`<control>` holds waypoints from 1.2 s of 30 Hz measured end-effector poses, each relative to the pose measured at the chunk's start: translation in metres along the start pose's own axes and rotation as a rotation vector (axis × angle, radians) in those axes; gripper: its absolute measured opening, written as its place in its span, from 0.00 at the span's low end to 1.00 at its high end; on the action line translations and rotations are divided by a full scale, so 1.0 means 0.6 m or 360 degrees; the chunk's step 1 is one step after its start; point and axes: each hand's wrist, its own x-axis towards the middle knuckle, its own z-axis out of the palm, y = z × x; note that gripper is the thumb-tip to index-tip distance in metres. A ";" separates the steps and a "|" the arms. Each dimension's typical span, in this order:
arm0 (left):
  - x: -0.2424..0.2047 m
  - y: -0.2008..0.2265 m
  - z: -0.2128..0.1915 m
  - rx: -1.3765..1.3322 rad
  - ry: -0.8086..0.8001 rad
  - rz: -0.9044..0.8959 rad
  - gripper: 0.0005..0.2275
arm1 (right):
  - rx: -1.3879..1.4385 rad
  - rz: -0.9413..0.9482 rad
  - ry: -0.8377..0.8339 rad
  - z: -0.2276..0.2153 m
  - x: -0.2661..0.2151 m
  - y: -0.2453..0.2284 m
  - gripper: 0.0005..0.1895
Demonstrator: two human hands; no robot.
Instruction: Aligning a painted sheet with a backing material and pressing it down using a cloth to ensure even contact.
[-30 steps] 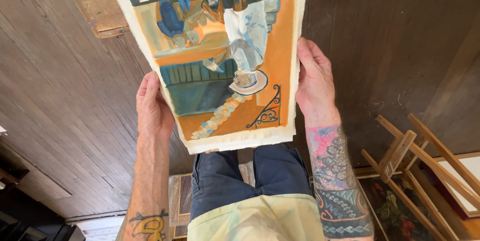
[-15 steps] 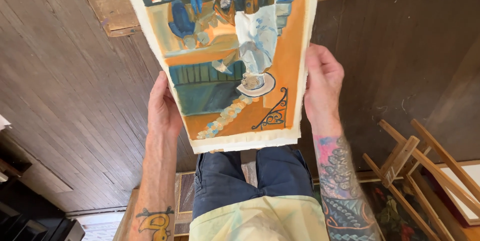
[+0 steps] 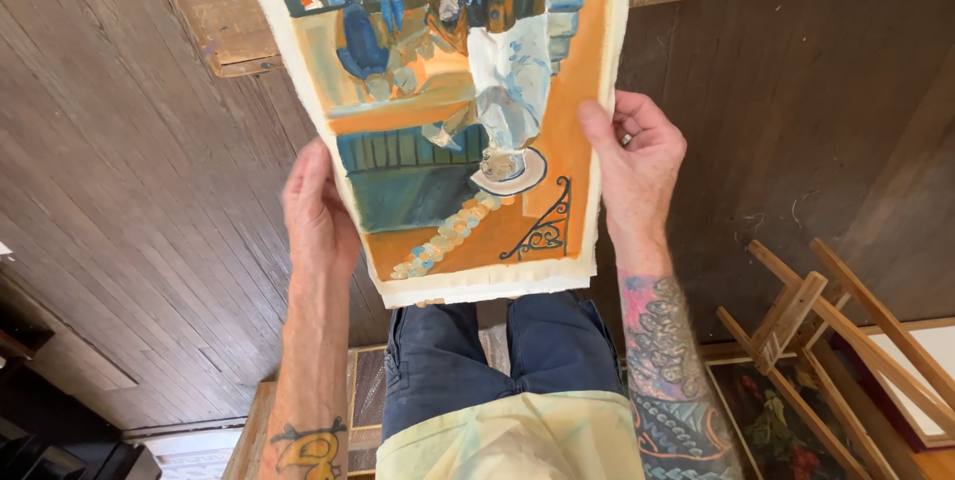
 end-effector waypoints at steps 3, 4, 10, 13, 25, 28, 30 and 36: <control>-0.032 0.034 0.018 0.1334 0.0513 0.1262 0.05 | -0.0023 -0.0026 0.0078 0.000 0.004 0.026 0.06; -0.037 0.050 0.062 0.1344 0.0505 0.1273 0.05 | -0.0008 -0.0024 0.0084 -0.003 0.007 0.028 0.06; -0.001 0.090 0.284 0.2443 -0.1539 0.2226 0.15 | 0.0211 0.0233 0.0115 -0.003 0.006 0.021 0.06; 0.047 0.090 0.357 0.2408 -0.2055 0.2612 0.15 | 0.0318 0.0341 0.0128 -0.001 -0.004 0.020 0.09; 0.048 0.050 0.592 0.3803 -0.3532 0.2885 0.08 | 0.0128 0.0287 0.0125 -0.008 -0.001 0.021 0.16; 0.044 0.021 0.604 0.4020 -0.3626 0.2699 0.07 | 0.0127 0.0193 0.0094 -0.010 -0.002 0.019 0.25; 0.038 0.001 0.628 0.4124 -0.3505 0.1689 0.11 | 0.0039 0.0317 0.0126 -0.009 -0.001 0.017 0.27; 0.048 -0.134 0.646 0.4679 -0.3408 0.1109 0.05 | 0.0027 0.0214 0.0063 -0.015 0.005 0.023 0.30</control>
